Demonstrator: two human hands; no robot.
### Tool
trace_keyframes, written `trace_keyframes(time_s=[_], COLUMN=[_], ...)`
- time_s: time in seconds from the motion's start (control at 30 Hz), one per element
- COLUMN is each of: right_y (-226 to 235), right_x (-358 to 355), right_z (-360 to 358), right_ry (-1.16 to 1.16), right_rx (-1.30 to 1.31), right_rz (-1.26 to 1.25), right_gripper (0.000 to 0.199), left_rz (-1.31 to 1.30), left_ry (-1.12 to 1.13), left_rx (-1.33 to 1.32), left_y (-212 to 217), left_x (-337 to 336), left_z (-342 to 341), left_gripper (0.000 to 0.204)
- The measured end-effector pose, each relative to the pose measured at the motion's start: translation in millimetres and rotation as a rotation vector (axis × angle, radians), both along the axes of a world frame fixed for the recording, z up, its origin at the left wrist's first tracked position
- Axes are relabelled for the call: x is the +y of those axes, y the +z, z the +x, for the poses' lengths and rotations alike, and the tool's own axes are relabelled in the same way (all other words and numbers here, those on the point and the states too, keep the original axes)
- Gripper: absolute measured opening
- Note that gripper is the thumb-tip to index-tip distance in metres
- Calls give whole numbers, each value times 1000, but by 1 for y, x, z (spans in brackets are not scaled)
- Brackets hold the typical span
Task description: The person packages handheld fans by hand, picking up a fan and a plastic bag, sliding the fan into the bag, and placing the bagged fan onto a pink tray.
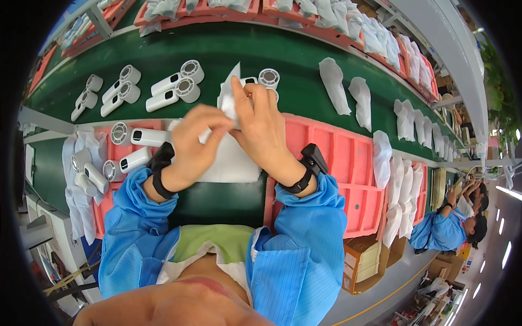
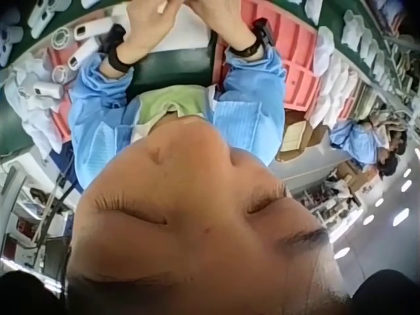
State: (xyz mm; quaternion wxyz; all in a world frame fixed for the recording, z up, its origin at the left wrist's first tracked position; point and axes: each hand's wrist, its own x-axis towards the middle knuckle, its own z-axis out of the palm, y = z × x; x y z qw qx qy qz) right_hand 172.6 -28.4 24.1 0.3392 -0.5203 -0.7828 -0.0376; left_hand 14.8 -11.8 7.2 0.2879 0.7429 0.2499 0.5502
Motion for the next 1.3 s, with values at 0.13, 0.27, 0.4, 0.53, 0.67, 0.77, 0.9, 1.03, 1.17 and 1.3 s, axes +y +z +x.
trace_keyframes(time_s=[0.13,0.27,0.4,0.53,0.67,0.77,0.9,1.03,1.17,1.3], right_y=[-6,-6,4,11,0,-1,0,-7,5,18], right_x=[9,9,-3,-5,-1,0,-9,-14,-19,-14], right_z=[9,12,3,7,17,14,-4,-6,3,32], right_ry=[-44,-23,175,406,324,110,-81,-14,-77,255], right_rx=[96,470,772,782,491,275,180,95,153,510], right_rz=[19,-121,-211,-273,-441,-251,-74,-43,-46,-557], right_gripper=[73,65,60,57,53,49,44,41,40,36], left_rz=[292,0,35,-208,-181,-167,56,205,113,-459], left_ry=[43,152,192,-237,-428,91,72,132,156,2], left_rx=[84,214,239,-86,-288,-164,-222,-26,-92,-437], left_y=[-4,19,18,31,39,34,22,25,21,23], left_x=[-11,-12,7,16,12,11,6,2,12,36], left_z=[10,7,-2,-22,-28,-33,-25,-29,-33,-28], left_gripper=[55,62,57,50,44,41,37,30,22,16])
